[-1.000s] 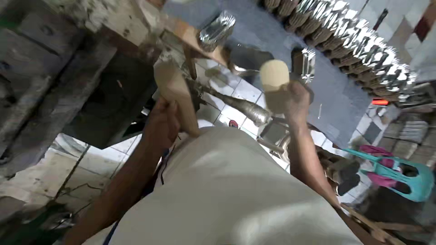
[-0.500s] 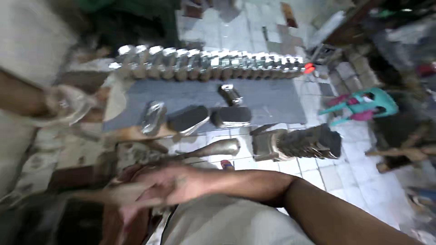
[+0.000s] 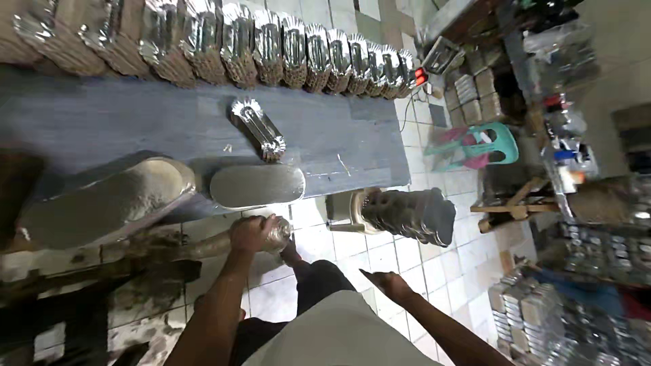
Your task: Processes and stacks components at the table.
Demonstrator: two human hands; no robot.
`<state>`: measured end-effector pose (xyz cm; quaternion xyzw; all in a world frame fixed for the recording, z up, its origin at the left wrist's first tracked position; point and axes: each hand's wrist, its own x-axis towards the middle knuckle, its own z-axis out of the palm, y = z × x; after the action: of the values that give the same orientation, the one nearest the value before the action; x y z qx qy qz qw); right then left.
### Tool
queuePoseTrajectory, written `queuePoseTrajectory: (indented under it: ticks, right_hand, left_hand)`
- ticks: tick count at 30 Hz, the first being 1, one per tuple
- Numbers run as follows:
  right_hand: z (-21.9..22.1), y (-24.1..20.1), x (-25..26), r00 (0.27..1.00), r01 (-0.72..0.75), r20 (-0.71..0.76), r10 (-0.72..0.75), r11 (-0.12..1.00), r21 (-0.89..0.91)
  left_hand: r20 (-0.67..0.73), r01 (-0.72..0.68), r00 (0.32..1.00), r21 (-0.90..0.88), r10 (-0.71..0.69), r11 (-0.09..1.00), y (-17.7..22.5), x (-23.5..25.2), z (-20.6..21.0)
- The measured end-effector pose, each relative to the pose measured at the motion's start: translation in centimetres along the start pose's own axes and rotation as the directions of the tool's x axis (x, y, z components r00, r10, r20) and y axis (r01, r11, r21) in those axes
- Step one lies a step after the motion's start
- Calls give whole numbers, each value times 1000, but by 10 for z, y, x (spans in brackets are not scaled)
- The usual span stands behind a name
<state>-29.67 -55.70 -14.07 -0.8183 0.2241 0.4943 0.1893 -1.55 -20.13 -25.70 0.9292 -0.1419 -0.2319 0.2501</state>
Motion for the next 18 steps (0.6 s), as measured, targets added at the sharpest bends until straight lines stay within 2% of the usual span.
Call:
queuePoseTrajectory:
  ticks: [2, 4, 7, 9, 10, 12, 14, 16, 18]
  right_hand:
    - [0, 23, 4, 999, -49, 10, 49, 998, 33]
    - [-13, 10, 15, 1000, -29, 7, 29, 999, 31]
    - [-35, -44, 39, 990, 131, -53, -131, 991, -8]
    - [-40, -84, 52, 956, 268, -114, -272, 962, -50]
    - [-41, -103, 56, 927, 339, -143, -346, 938, -77]
    - [-40, -134, 58, 867, 467, -153, -475, 880, -87]
    - [-36, -147, 65, 808, 572, -119, -576, 817, -71]
    - [-31, -148, 74, 806, 580, -72, -588, 808, -107]
    - [-28, -138, 85, 843, 525, -53, -536, 839, -142]
  left_hand:
    - [126, 93, 988, -4, -91, 996, 13, 2, -17]
    - [207, 144, 970, -51, -130, 988, 22, -10, -49]
    - [50, 231, 973, -149, -226, 961, 24, -50, -114]
    - [-113, 298, 937, -235, -331, 925, 9, -95, -166]
    - [-226, 296, 900, -311, -372, 903, -3, -121, -193]
    - [-418, 229, 770, -524, -482, 821, -24, -173, -249]
    - [-572, 5, 573, -714, -588, 700, -51, -213, -300]
    - [-613, -174, 437, -776, -658, 607, -92, -235, -351]
    - [-599, -216, 373, -799, -709, 562, -129, -252, -388]
